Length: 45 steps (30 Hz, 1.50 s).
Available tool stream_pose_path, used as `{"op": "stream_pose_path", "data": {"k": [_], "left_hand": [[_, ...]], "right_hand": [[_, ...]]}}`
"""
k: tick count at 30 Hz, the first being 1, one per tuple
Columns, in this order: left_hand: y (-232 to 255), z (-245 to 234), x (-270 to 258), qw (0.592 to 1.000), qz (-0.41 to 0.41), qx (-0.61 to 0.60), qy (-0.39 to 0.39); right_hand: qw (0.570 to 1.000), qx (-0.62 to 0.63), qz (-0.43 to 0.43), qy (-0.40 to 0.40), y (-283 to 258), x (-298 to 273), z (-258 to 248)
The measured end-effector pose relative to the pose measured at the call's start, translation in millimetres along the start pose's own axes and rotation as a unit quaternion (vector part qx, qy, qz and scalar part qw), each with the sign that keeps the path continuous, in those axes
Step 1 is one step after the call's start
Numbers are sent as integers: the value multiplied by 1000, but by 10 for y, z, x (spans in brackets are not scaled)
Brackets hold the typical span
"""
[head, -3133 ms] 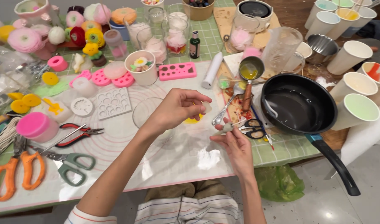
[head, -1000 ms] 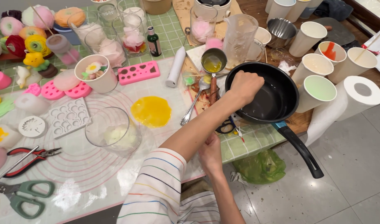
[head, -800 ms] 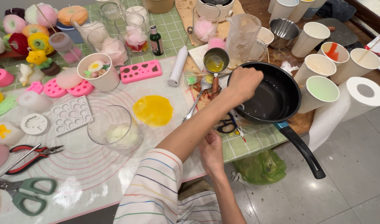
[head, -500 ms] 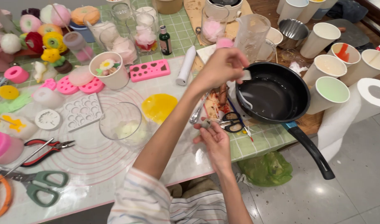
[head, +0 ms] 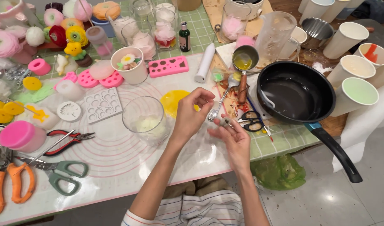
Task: Preparing and assembling small decorative candle molds on a workbench.
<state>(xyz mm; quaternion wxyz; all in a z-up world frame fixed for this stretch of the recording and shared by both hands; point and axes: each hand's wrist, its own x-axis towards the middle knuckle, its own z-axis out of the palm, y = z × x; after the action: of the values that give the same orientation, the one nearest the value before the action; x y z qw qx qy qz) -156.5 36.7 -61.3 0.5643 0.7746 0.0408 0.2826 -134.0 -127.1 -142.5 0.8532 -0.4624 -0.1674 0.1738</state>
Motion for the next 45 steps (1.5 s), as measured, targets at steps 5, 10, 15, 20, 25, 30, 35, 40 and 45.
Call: {"op": "stream_pose_path", "data": {"k": [5,10,15,20,25,30,35,40,45], "left_hand": [[176,-45,-92,998,50,24,-5],[251,-27,-229,991,104,79,-24],[332,-35,-305,973,172,140,-59],[341,-30,-342,967,198,145,-65],[362,-40,-379,972,182,129,-73],[365,-46,-409,983,145,87,-77],[373,-50,-440,987,117,68,-85],[340,-89,-463,993,68,30,-96],[60,-162,-425,979,-41,-136,-146]], "right_hand": [[999,-34,-25,12,84,-13,-48],[999,-27,-30,15,170,-15,-129],[998,-16,-57,0,210,-17,-154],[998,-42,-46,14,231,-13,-185],[998,-48,-41,18,211,-9,-165],[998,-40,-45,2,190,-11,-142],[998,-47,-47,-6,186,-25,-148],[998,-47,-45,-17,183,-35,-154],[998,-42,-28,-26,103,-62,-114]]}}
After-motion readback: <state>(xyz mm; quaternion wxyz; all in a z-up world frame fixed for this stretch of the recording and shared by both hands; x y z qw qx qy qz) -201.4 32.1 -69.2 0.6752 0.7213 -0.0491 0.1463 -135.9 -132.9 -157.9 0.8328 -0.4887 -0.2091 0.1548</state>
